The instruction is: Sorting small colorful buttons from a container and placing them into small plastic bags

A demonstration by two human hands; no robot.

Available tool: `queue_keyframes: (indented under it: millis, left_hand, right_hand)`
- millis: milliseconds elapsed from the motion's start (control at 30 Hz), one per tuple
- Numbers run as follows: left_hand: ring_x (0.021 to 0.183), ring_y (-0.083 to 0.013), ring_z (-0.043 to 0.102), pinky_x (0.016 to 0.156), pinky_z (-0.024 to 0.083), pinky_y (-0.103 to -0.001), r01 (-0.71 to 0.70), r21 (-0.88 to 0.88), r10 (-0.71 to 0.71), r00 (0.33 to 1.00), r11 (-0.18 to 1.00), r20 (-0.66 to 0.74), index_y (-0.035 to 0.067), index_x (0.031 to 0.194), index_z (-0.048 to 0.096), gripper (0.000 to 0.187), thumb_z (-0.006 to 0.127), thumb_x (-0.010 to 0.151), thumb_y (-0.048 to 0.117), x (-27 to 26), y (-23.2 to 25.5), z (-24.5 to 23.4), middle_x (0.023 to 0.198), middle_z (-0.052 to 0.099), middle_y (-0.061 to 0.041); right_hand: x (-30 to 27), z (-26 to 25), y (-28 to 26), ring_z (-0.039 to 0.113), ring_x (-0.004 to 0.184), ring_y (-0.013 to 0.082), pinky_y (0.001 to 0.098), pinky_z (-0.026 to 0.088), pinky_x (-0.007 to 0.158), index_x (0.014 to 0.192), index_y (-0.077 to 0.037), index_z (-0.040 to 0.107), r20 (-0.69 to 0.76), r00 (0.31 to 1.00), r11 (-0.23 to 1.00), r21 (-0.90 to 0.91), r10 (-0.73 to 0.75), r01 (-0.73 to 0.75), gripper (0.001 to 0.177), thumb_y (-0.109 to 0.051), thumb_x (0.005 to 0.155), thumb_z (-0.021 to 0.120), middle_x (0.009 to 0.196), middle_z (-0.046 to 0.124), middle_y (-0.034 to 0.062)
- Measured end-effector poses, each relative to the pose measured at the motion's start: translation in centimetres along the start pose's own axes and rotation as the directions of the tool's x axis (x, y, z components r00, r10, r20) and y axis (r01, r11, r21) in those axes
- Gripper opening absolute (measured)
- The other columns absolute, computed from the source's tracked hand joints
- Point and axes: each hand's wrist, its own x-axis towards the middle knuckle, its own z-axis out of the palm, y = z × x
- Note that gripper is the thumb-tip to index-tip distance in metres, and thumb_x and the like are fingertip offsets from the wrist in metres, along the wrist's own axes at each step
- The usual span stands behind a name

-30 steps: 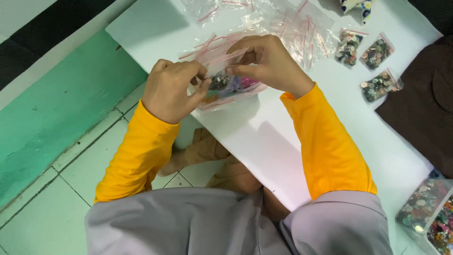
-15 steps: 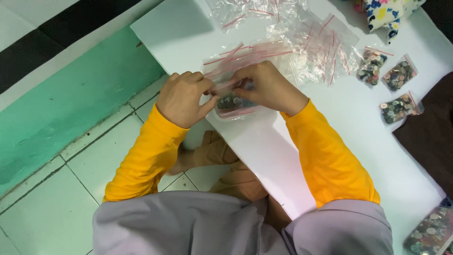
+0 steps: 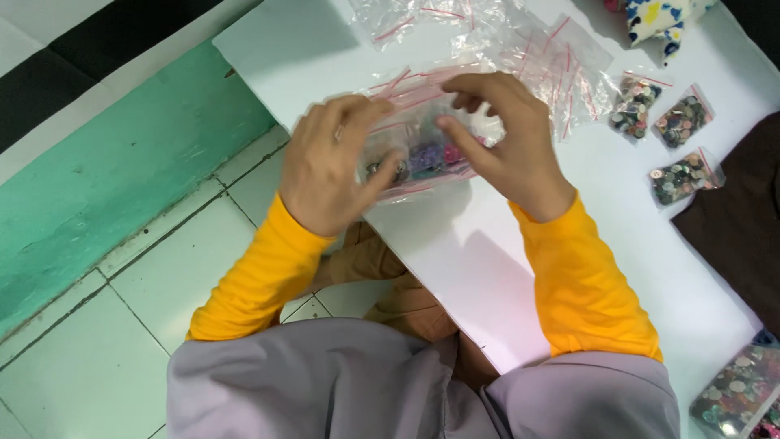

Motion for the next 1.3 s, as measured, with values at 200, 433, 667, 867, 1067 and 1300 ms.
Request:
queue_keyframes:
  millis: [200,433,667,867,1067,1300]
  left_hand:
    - [0.097,-0.0323,0.066,0.084,0.057,-0.042,-0.097,-0.417,0.098,0.995,0.904,-0.019,0.007,0.124,0.064,0.036,0.072,0.092,0.022,-3.4,8.8,8.7,0.112,0.061,-0.013]
    - [0.098,-0.0364,0.069,0.083,0.057,-0.042,-0.145,-0.378,0.206,0.970,0.915,0.127,0.006,0.115,0.063,0.032,0.072,0.085,0.015,-6.7,10.7,22.3,0.109,0.062,-0.018]
    - [0.113,-0.0393,0.064,0.100,0.049,-0.048,-0.259,-0.316,0.327,0.927,0.913,0.184,0.004,0.116,0.065,0.037,0.067,0.089,0.029,-3.7,15.7,28.6,0.118,0.064,-0.022]
    - [0.128,-0.0384,0.059,0.114,0.042,-0.047,-0.316,-0.377,0.439,0.844,0.871,0.307,0.003,0.130,0.058,0.041,0.058,0.097,0.028,-1.5,24.9,33.3,0.131,0.060,-0.023]
    - [0.146,-0.0433,0.041,0.124,0.033,-0.050,-0.278,-0.598,0.556,0.754,0.752,0.348,-0.002,0.150,0.037,0.047,0.045,0.108,0.019,-0.7,34.4,34.2,0.152,0.041,-0.030]
    - [0.157,-0.0435,0.027,0.132,0.029,-0.052,-0.343,-0.907,0.717,0.694,0.245,-0.069,-0.001,0.154,0.038,0.048,0.045,0.109,0.015,1.1,46.0,34.8,0.165,0.026,-0.025]
  right_hand:
    - [-8.3,-2.5,3.4,0.064,0.093,0.0264,0.0368,0.053,0.084,0.110,-0.005,0.074,-0.259,0.965,0.976,-0.190,0.051,-0.103,0.014,-0.018,0.106,0.076,0.097,0.071,0.0076]
    - [-19.2,-3.1,8.8,0.065,0.109,0.0359,0.0475,0.050,0.096,0.119,-0.003,0.069,-0.108,0.988,0.921,-0.360,0.113,-0.145,0.024,-0.019,0.101,0.073,0.112,0.069,0.0142]
    - [-25.8,-7.2,8.1,0.056,0.130,0.0443,0.0526,0.046,0.110,0.129,0.002,0.063,-0.013,0.960,0.847,-0.467,0.279,-0.252,0.031,-0.016,0.104,0.062,0.134,0.060,0.0266]
    - [-33.5,-12.3,7.8,0.051,0.136,0.0448,0.0504,0.043,0.115,0.138,0.004,0.059,-0.192,0.865,0.657,-0.580,0.464,-0.481,0.037,-0.016,0.108,0.057,0.142,0.054,0.0293]
    - [-40.5,-16.4,4.0,0.047,0.140,0.0461,0.0493,0.042,0.117,0.153,0.006,0.042,-0.341,0.558,0.299,-0.577,0.757,-0.760,0.049,-0.003,0.105,0.048,0.147,0.047,0.0359]
    - [-41.5,-25.9,-9.4,0.063,0.123,0.0400,0.0453,0.053,0.100,0.154,-0.006,0.053,-0.587,0.551,0.378,-0.401,0.593,-0.834,0.044,-0.009,0.111,0.043,0.135,0.061,0.0199]
